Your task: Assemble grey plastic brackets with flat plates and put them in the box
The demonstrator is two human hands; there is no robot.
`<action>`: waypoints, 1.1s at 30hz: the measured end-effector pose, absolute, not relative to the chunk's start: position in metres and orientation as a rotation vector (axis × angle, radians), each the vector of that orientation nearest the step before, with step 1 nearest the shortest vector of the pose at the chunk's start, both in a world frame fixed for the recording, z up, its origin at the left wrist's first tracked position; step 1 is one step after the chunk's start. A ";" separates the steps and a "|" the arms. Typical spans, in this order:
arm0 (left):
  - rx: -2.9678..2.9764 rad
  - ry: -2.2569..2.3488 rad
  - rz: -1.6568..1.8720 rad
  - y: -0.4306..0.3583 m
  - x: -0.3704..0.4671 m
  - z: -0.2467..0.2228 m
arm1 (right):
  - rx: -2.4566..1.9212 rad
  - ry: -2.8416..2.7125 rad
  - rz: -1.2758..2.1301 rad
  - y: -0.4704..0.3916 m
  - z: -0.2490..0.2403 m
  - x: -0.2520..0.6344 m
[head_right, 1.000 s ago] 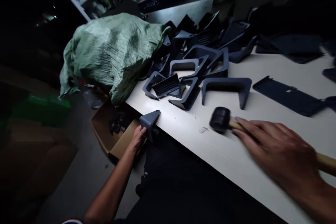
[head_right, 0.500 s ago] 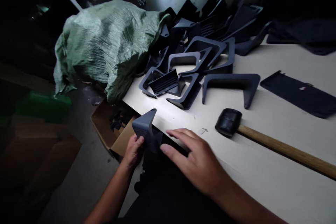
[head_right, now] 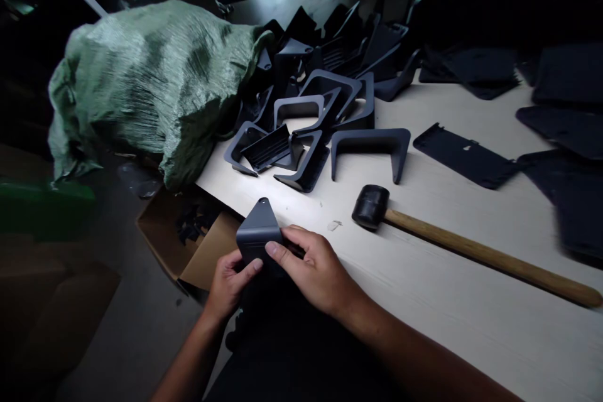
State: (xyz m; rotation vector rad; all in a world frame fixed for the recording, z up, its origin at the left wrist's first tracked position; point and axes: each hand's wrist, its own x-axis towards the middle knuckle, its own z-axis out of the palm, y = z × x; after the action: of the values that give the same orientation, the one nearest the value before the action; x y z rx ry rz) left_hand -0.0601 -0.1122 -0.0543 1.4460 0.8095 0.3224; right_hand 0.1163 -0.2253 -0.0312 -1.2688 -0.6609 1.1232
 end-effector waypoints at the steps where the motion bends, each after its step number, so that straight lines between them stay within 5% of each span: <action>1: 1.454 0.809 0.323 -0.112 -0.060 -0.054 | -1.261 -0.654 1.126 -0.226 -0.031 0.117; 33: 1.329 0.575 -0.017 -0.114 -0.069 -0.046 | -1.567 -1.096 0.715 -0.247 -0.016 0.101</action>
State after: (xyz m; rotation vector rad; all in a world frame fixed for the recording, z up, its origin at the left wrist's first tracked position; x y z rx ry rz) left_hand -0.0690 -0.1139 -0.0455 1.3289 0.5754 -0.0170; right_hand 0.1010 -0.2472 -0.0157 -1.5669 -1.0960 0.7155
